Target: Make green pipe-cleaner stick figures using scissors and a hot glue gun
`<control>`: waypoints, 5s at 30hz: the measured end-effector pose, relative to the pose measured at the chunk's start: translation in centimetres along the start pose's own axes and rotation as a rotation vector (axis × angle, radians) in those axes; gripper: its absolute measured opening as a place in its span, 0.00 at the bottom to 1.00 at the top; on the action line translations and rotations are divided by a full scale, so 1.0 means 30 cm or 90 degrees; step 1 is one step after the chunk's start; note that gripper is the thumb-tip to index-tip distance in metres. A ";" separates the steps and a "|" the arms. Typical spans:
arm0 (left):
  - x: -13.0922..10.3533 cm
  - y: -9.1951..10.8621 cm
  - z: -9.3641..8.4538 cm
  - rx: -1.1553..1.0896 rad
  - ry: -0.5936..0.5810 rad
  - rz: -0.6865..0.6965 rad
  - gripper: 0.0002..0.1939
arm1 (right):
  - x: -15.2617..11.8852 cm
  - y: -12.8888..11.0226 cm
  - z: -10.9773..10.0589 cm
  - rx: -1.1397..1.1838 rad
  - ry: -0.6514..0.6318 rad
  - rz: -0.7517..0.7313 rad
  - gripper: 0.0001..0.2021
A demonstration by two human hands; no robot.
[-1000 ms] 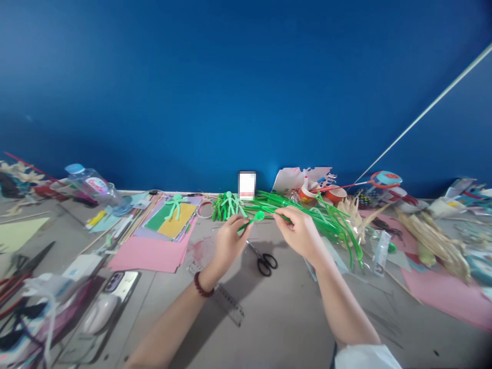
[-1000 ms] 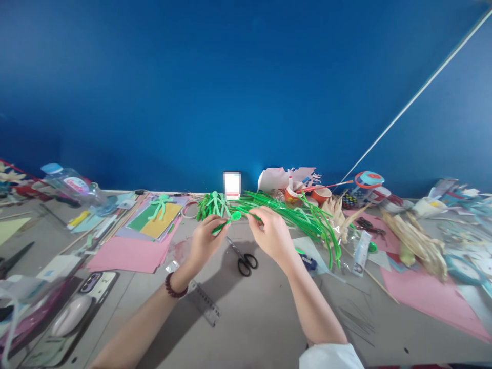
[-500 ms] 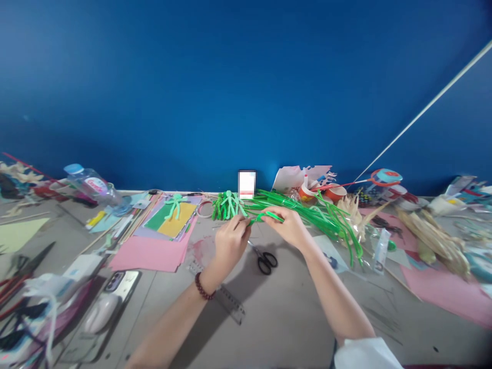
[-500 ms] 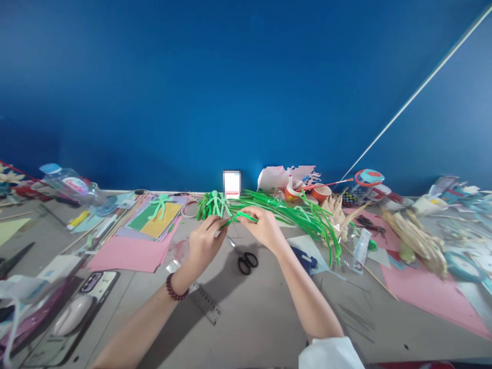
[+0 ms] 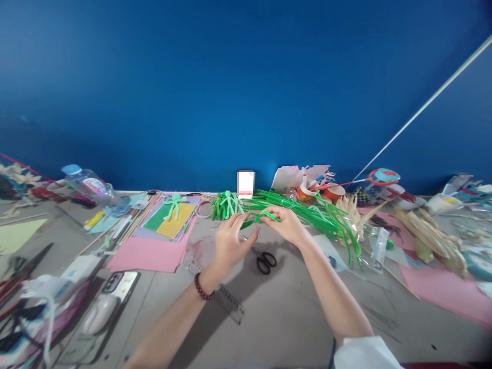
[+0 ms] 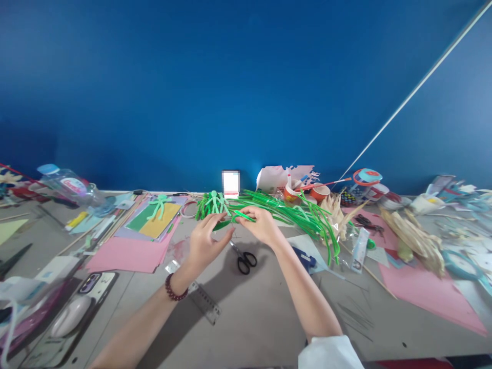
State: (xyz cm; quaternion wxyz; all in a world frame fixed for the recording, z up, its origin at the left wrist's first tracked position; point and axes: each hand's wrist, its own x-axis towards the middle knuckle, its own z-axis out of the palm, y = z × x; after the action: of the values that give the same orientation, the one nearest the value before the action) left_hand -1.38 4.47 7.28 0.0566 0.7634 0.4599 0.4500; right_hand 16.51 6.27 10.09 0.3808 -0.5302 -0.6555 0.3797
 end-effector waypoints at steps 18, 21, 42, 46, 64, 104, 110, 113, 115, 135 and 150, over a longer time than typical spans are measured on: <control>-0.007 0.001 0.016 0.116 0.010 0.096 0.20 | -0.007 -0.023 0.000 0.009 -0.007 0.007 0.10; -0.004 0.004 0.014 0.112 0.008 0.101 0.19 | -0.007 -0.024 -0.001 0.006 -0.005 0.004 0.10; 0.002 -0.012 0.030 -0.157 -0.050 -0.110 0.16 | 0.014 0.016 -0.003 -0.044 0.031 -0.007 0.13; 0.040 -0.052 0.020 -0.426 -0.095 -0.297 0.15 | 0.012 0.022 -0.012 -0.049 0.055 -0.001 0.14; 0.111 -0.294 -0.108 -0.318 -0.151 -0.357 0.11 | -0.045 -0.059 -0.054 0.004 -0.030 -0.028 0.13; 0.057 -0.023 -0.025 -0.679 -0.189 -0.453 0.12 | -0.171 -0.168 -0.022 -0.421 -0.058 -0.212 0.16; 0.054 -0.025 -0.016 -0.653 -0.173 -0.451 0.12 | -0.154 -0.147 -0.022 -0.346 -0.034 -0.226 0.11; 0.052 -0.023 -0.015 -0.633 -0.160 -0.432 0.10 | -0.140 -0.132 -0.005 -0.327 0.032 -0.214 0.09; 0.053 -0.018 -0.018 -0.619 -0.161 -0.421 0.09 | -0.131 -0.124 0.010 -0.323 0.064 -0.212 0.08; 0.056 0.009 -0.022 -0.625 -0.170 -0.409 0.11 | -0.108 -0.090 0.062 -0.362 0.116 -0.197 0.10; 0.047 -0.005 -0.005 -0.619 -0.201 -0.363 0.16 | -0.109 -0.104 0.059 -0.379 0.111 -0.166 0.11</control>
State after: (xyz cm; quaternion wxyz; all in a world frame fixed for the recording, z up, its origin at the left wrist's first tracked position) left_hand -1.36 5.56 8.18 0.5870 0.5537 0.3740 0.4570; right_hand 14.13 2.43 11.85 0.3095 -0.5599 -0.7651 0.0731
